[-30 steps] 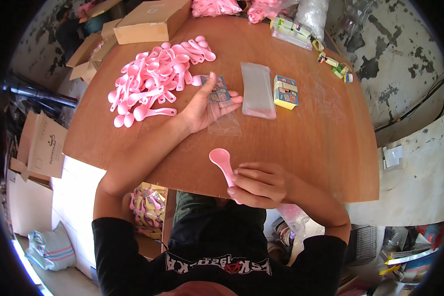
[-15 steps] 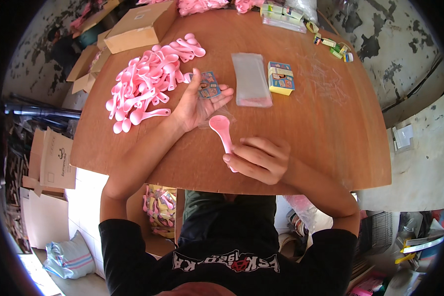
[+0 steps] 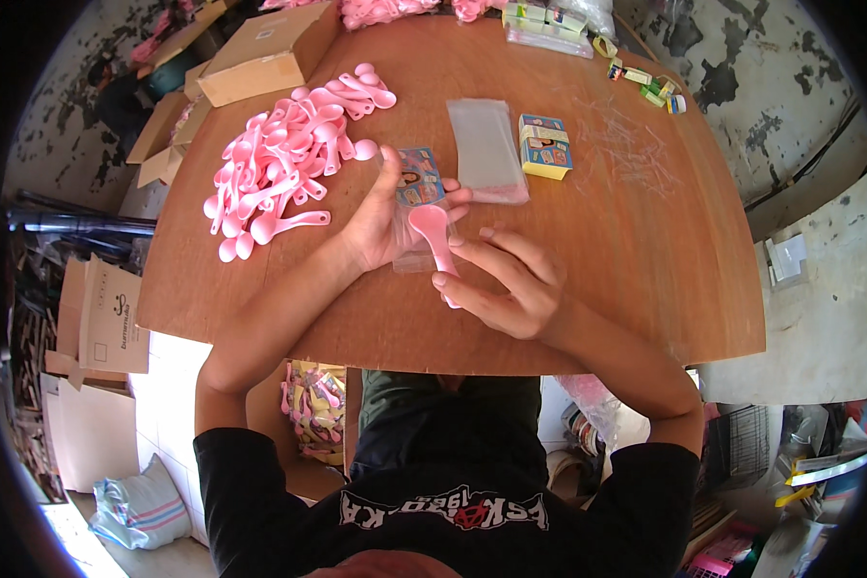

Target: The person repeatedly picks pink plastic spoons from a pile on a wooden table, places each spoon into a small clear plastic bag, and seals the bag. The person also handles small yellow paper inserts and colorful printed cards, placing them into the bags with the spoons. The process is repeated multiple times throughout the clip.

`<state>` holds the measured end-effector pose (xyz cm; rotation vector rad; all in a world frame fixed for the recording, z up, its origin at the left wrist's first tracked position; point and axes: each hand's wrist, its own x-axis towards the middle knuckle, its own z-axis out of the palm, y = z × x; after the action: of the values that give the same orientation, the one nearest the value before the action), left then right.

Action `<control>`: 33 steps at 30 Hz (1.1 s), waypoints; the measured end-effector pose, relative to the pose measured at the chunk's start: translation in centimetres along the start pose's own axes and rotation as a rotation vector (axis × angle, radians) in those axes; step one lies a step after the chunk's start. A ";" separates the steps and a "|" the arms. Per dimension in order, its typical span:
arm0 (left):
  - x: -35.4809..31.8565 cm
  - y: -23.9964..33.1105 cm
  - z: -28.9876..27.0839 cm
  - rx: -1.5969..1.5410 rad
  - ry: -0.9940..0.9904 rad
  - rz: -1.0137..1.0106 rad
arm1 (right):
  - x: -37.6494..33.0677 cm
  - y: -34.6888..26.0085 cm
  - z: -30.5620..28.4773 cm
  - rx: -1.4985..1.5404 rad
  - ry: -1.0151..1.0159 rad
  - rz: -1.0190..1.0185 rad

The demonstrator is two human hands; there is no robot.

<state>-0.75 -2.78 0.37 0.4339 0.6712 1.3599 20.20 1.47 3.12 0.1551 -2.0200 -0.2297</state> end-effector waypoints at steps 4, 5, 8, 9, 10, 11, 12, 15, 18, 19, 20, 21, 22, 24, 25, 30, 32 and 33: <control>0.1 -0.8 -0.5 0.009 -0.167 0.013 | 0.3 0.1 0.1 0.034 -0.064 0.028; 0.2 -1.0 -0.4 0.012 -0.215 -0.001 | 0.4 0.2 0.0 0.050 -0.083 0.046; 0.0 -1.2 0.1 0.087 -0.270 -0.037 | -0.5 0.7 0.4 0.124 -0.066 0.070; -0.2 -1.0 0.3 0.119 -0.331 -0.042 | -0.4 1.1 0.3 0.123 -0.067 0.066; -0.1 -0.9 0.6 0.119 -0.334 -0.038 | -0.3 1.4 0.0 0.194 -0.031 0.147; -0.3 -0.7 1.3 0.120 -0.302 0.021 | 0.1 1.5 -0.1 0.267 -0.001 0.230; -0.4 -0.7 1.6 0.121 -0.270 0.080 | 0.6 1.3 -0.6 0.268 -0.007 0.228; 0.1 -0.2 0.7 0.042 -0.232 0.040 | 1.9 2.5 -1.2 0.181 0.050 0.682; 0.0 -0.3 0.6 -0.035 -0.129 0.035 | 3.9 6.0 -1.1 0.428 -0.031 1.036; -0.1 -0.3 0.5 -0.035 -0.094 0.050 | 4.6 7.4 -0.9 0.428 -0.029 1.036; 0.0 -0.4 0.7 -0.037 -0.068 0.061 | 5.2 8.8 -1.1 0.540 -0.117 1.053; -0.1 -0.3 0.7 -0.033 -0.071 0.066 | 6.1 9.8 -1.1 0.662 -0.205 1.061; -0.2 -0.2 0.7 -0.024 -0.062 0.090 | 6.9 10.2 -1.4 0.661 -0.202 1.054; -0.1 -0.1 0.6 -0.017 -0.064 0.115 | 9.3 10.4 -2.5 0.690 -0.169 1.025; -0.1 -0.1 0.4 -0.007 -0.057 0.154 | 10.8 9.6 -3.4 0.555 -0.128 1.028; 0.0 -0.1 0.5 0.292 0.066 0.438 | 11.2 9.0 -3.6 0.385 -0.072 0.787; -0.7 0.0 0.9 0.760 0.215 0.773 | 10.0 8.8 -2.5 0.712 -0.231 0.896; -1.1 -0.1 1.6 0.698 0.205 0.793 | 9.8 8.5 -2.5 0.754 -0.231 0.925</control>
<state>0.28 -3.72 1.72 1.2232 1.2269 1.9034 18.04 7.42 14.64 -0.3567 -2.0953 1.1377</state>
